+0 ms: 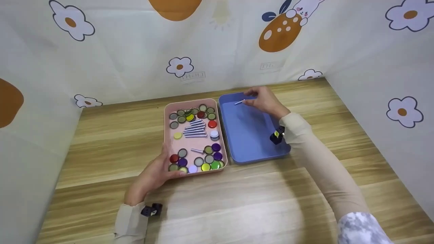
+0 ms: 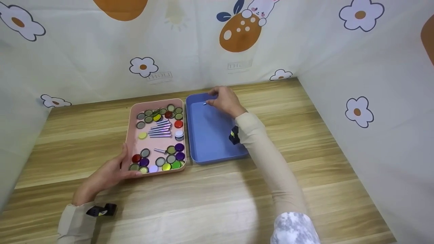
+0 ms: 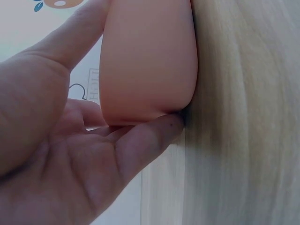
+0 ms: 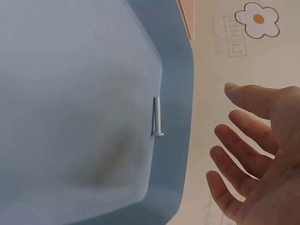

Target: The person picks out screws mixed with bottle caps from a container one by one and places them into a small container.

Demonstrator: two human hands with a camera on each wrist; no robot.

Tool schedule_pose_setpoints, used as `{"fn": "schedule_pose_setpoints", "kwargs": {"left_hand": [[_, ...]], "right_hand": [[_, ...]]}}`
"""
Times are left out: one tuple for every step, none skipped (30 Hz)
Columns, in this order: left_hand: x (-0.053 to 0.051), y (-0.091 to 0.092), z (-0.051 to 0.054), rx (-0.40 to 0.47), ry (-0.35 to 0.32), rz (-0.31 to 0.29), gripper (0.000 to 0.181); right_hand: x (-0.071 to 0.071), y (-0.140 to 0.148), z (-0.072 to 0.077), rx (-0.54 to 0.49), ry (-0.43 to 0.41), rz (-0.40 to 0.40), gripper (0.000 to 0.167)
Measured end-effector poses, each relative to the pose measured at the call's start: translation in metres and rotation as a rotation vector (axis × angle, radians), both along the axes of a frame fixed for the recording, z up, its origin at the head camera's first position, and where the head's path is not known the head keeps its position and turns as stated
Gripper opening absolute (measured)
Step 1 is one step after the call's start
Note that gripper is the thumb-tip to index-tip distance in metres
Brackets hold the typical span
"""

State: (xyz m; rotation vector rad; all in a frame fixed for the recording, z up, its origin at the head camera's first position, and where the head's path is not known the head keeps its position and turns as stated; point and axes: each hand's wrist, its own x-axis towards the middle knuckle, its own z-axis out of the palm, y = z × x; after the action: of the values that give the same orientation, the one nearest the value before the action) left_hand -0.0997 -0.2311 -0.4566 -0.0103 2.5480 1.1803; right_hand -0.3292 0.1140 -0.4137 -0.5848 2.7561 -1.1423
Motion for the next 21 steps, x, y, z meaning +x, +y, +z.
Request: {"fn": "schedule_pose_setpoints", "kwargs": {"left_hand": [[0.0, 0.0, 0.0, 0.001, -0.006, 0.003, 0.124], [0.0, 0.0, 0.001, 0.0, -0.005, 0.0, 0.124], [-0.001, 0.0, 0.001, -0.006, 0.001, -0.001, 0.124], [-0.001, 0.0, 0.001, -0.004, -0.002, 0.0, 0.124], [-0.001, 0.0, 0.001, -0.005, -0.002, 0.002, 0.123], [-0.001, 0.0, 0.001, -0.004, -0.001, 0.002, 0.123], [-0.001, 0.0, 0.0, -0.001, -0.004, 0.003, 0.123], [-0.001, 0.0, 0.0, -0.001, -0.002, 0.002, 0.123], [-0.001, 0.0, 0.0, -0.001, -0.001, 0.003, 0.123], [-0.001, 0.001, -0.001, -0.001, -0.003, 0.002, 0.123], [-0.001, 0.0, -0.001, -0.002, -0.001, 0.001, 0.123], [-0.001, 0.0, -0.001, -0.007, -0.001, 0.001, 0.124], [-0.001, 0.0, -0.001, -0.013, -0.002, 0.001, 0.124], [-0.001, 0.0, -0.001, -0.017, 0.0, 0.002, 0.124], [-0.001, 0.0, -0.001, -0.022, 0.0, 0.004, 0.124], [-0.001, -0.001, -0.001, -0.025, 0.0, 0.005, 0.124], [-0.001, -0.001, -0.001, -0.025, -0.002, 0.007, 0.125], [-0.001, -0.001, -0.001, -0.027, -0.004, 0.007, 0.125], [-0.001, -0.001, -0.001, -0.024, -0.006, 0.007, 0.124], [-0.001, -0.001, -0.001, -0.023, -0.008, 0.008, 0.124], [-0.001, -0.001, -0.001, -0.022, -0.011, 0.009, 0.124]], "right_hand": [[0.001, 0.0, 0.0, -0.008, 0.004, 0.004, 0.035], [0.002, 0.0, 0.0, -0.017, 0.007, 0.007, 0.035], [0.003, 0.0, -0.001, -0.023, 0.013, 0.011, 0.035], [0.004, 0.0, -0.001, -0.03, 0.017, 0.013, 0.034], [0.005, 0.0, -0.001, -0.035, 0.02, 0.014, 0.034], [0.007, 0.0, -0.002, -0.037, 0.022, 0.014, 0.035], [0.009, 0.0, -0.002, -0.039, 0.024, 0.013, 0.035], [0.01, 0.0, -0.002, -0.04, 0.024, 0.011, 0.035], [0.012, -0.001, -0.002, -0.04, 0.025, 0.009, 0.035], [0.014, -0.001, -0.002, -0.041, 0.025, 0.006, 0.035], [0.015, -0.002, -0.002, -0.041, 0.027, 0.004, 0.035], [0.017, -0.002, -0.002, -0.041, 0.031, 0.003, 0.035], [0.018, -0.002, -0.002, -0.042, 0.036, 0.002, 0.035], [0.019, -0.003, -0.002, -0.041, 0.041, 0.002, 0.035], [0.02, -0.003, -0.002, -0.042, 0.047, 0.002, 0.036], [0.022, -0.004, -0.002, -0.042, 0.053, 0.003, 0.036], [0.023, -0.004, -0.002, -0.042, 0.057, 0.002, 0.036], [0.023, -0.004, -0.002, -0.041, 0.056, 0.002, 0.036], [0.024, -0.004, -0.002, -0.04, 0.054, 0.002, 0.037], [0.025, -0.004, -0.002, -0.041, 0.05, 0.002, 0.037], [0.026, -0.004, -0.003, -0.041, 0.046, 0.003, 0.037]]}}
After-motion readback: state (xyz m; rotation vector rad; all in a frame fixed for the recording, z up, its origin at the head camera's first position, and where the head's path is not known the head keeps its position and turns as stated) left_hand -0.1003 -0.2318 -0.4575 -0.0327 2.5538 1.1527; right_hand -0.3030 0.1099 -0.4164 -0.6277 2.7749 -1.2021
